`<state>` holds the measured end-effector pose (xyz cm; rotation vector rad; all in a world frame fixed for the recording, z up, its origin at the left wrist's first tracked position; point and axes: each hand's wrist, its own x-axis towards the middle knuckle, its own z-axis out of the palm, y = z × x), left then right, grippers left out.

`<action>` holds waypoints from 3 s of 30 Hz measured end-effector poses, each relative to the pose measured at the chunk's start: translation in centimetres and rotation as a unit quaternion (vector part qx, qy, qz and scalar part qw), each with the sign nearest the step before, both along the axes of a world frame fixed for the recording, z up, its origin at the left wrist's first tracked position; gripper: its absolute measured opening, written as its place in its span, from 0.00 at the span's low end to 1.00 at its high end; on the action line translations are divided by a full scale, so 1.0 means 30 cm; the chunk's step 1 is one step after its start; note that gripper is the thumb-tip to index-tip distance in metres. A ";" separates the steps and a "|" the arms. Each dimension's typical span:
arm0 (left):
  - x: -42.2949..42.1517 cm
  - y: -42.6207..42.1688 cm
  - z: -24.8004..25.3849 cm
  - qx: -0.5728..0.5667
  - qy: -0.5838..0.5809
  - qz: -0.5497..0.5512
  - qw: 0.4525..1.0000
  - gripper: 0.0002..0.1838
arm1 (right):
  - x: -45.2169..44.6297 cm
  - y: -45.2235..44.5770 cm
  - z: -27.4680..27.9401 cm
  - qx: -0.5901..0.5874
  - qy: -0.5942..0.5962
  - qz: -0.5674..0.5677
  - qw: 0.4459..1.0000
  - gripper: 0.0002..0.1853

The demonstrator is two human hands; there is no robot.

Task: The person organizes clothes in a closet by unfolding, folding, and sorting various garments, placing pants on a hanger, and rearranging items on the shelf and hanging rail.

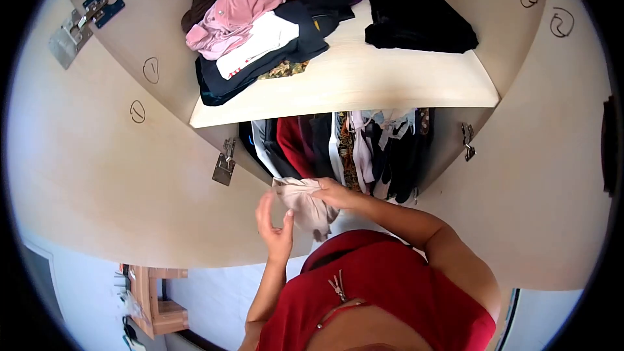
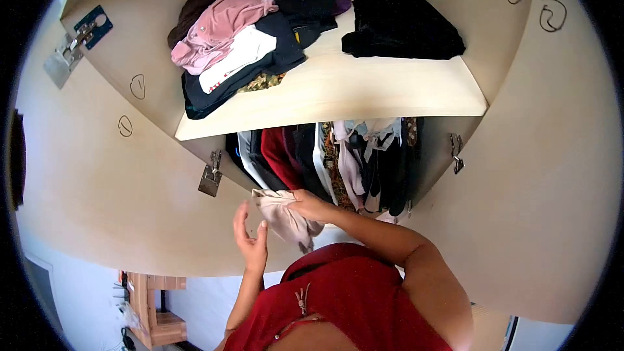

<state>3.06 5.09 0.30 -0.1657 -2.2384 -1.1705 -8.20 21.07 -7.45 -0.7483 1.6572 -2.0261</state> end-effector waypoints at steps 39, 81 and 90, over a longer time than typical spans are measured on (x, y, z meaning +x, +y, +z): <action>0.097 -0.105 -0.293 0.519 -0.407 -0.221 0.718 0.28 | 0.173 0.150 -0.007 0.081 -0.116 0.308 0.941 0.36; -0.838 0.009 0.447 -0.220 0.226 0.056 0.947 0.18 | -0.588 0.904 0.995 0.455 0.532 -0.602 0.385 0.36; -0.850 -0.002 0.431 -0.212 0.151 0.031 0.965 0.19 | -0.680 0.657 0.967 0.614 0.490 -0.464 0.410 0.18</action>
